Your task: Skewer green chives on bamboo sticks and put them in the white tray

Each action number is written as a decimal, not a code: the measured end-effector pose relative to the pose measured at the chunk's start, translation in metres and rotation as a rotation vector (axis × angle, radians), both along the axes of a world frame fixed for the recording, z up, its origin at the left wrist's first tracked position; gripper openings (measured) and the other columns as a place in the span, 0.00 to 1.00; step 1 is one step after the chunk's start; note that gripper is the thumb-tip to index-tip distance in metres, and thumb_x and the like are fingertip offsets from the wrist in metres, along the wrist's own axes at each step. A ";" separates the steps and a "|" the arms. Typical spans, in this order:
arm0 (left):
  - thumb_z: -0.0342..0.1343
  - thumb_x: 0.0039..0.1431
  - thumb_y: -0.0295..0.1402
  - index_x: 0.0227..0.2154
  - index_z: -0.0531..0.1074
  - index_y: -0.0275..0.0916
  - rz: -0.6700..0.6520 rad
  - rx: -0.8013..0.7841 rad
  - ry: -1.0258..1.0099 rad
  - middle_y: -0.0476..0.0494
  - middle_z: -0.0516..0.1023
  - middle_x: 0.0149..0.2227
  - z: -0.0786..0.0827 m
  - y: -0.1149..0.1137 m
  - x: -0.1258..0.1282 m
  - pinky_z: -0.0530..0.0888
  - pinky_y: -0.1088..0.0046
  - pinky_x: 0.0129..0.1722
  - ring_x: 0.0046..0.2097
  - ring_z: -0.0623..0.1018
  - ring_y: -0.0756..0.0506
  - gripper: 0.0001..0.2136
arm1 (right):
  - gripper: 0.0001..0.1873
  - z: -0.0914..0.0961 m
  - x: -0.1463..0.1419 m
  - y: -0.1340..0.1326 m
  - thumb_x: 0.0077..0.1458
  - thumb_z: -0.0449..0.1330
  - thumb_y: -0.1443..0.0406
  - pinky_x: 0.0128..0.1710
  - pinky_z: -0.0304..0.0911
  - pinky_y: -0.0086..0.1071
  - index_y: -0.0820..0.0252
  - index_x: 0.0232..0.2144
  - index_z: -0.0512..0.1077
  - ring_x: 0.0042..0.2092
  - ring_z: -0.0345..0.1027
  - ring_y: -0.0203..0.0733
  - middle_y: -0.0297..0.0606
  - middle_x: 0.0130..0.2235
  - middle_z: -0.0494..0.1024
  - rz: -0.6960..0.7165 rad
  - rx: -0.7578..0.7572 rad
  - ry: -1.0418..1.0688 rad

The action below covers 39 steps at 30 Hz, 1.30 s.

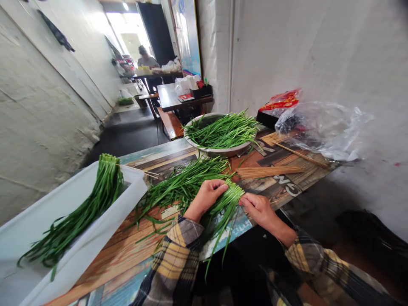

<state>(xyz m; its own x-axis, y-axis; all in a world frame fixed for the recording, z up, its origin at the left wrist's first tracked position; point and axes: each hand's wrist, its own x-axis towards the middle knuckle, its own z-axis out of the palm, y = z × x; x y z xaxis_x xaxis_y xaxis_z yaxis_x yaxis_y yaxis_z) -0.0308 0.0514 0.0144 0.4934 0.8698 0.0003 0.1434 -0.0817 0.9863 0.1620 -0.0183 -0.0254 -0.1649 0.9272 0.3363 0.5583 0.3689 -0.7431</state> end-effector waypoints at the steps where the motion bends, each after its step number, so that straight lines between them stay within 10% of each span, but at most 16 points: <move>1: 0.56 0.53 0.44 0.21 0.67 0.34 -0.011 -0.009 0.004 0.53 0.62 0.20 -0.001 0.000 0.000 0.58 0.78 0.25 0.24 0.61 0.54 0.17 | 0.16 -0.001 0.000 0.000 0.62 0.48 0.62 0.30 0.59 0.27 0.59 0.29 0.73 0.28 0.70 0.36 0.33 0.26 0.76 -0.002 0.011 -0.009; 39: 0.56 0.54 0.39 0.26 0.73 0.32 -0.006 0.136 0.083 0.49 0.71 0.24 0.002 0.003 -0.001 0.64 0.77 0.29 0.28 0.67 0.52 0.13 | 0.16 0.021 0.021 0.016 0.63 0.48 0.57 0.32 0.63 0.29 0.60 0.38 0.72 0.30 0.70 0.37 0.35 0.30 0.76 0.021 -0.129 0.106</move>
